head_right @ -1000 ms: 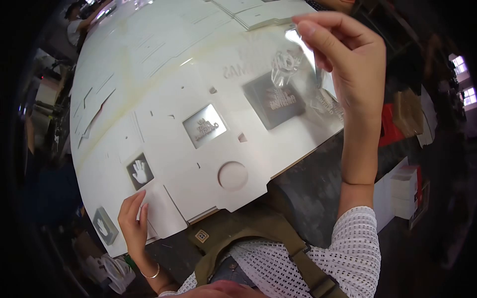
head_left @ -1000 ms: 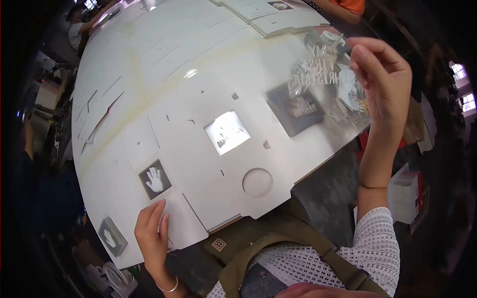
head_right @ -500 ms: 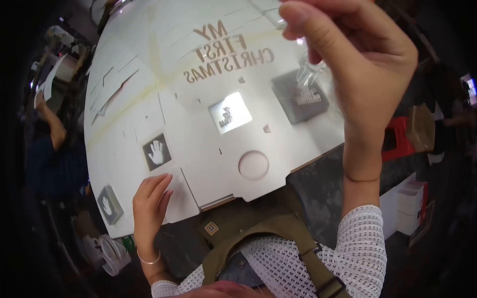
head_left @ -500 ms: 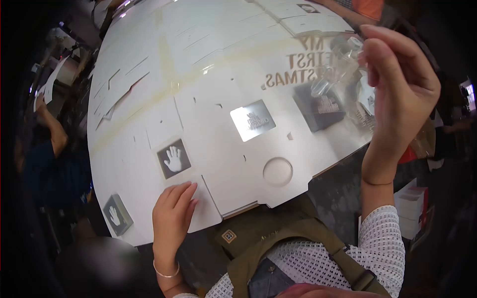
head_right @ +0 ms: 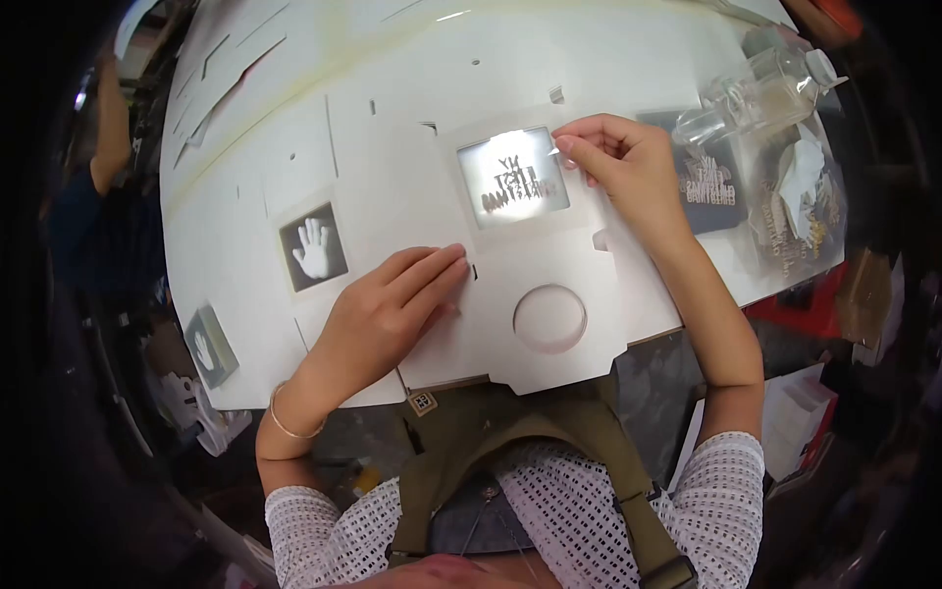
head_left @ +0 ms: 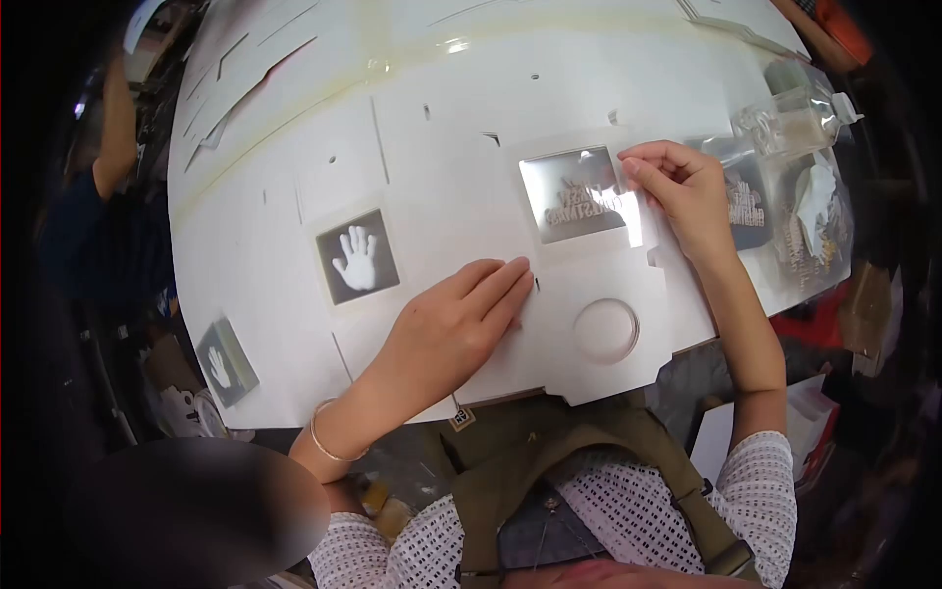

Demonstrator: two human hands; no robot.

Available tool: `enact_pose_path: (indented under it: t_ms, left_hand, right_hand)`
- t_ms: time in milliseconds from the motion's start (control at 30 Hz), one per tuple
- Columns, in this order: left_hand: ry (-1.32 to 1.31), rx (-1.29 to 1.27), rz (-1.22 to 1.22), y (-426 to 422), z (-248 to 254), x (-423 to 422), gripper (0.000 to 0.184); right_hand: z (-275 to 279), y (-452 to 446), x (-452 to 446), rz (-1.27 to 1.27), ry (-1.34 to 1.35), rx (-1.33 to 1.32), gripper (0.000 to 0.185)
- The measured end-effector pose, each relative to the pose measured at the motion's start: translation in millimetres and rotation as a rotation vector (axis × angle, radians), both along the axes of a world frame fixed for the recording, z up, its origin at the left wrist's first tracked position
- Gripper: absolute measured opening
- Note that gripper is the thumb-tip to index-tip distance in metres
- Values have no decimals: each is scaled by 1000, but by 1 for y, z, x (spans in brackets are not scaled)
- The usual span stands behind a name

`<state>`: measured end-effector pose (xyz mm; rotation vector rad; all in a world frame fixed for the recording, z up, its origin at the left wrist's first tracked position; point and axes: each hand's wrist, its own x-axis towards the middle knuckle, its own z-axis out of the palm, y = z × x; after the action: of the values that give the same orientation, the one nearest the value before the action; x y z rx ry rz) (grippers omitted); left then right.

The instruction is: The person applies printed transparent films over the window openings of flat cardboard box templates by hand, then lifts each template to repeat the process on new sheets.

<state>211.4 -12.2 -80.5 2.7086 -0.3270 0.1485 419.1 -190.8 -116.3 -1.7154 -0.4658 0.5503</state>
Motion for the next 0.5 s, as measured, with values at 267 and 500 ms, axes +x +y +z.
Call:
enact_pose_path:
  t_ms: [267,500]
  left_hand:
    - [22,21,-23,3,-7,8,42]
    - [25,12,-12,4,-8,13,41]
  right_hand:
    - [-6,3,0,-10,33,8,12]
    - [-9,4,1,-17,31,-4,12]
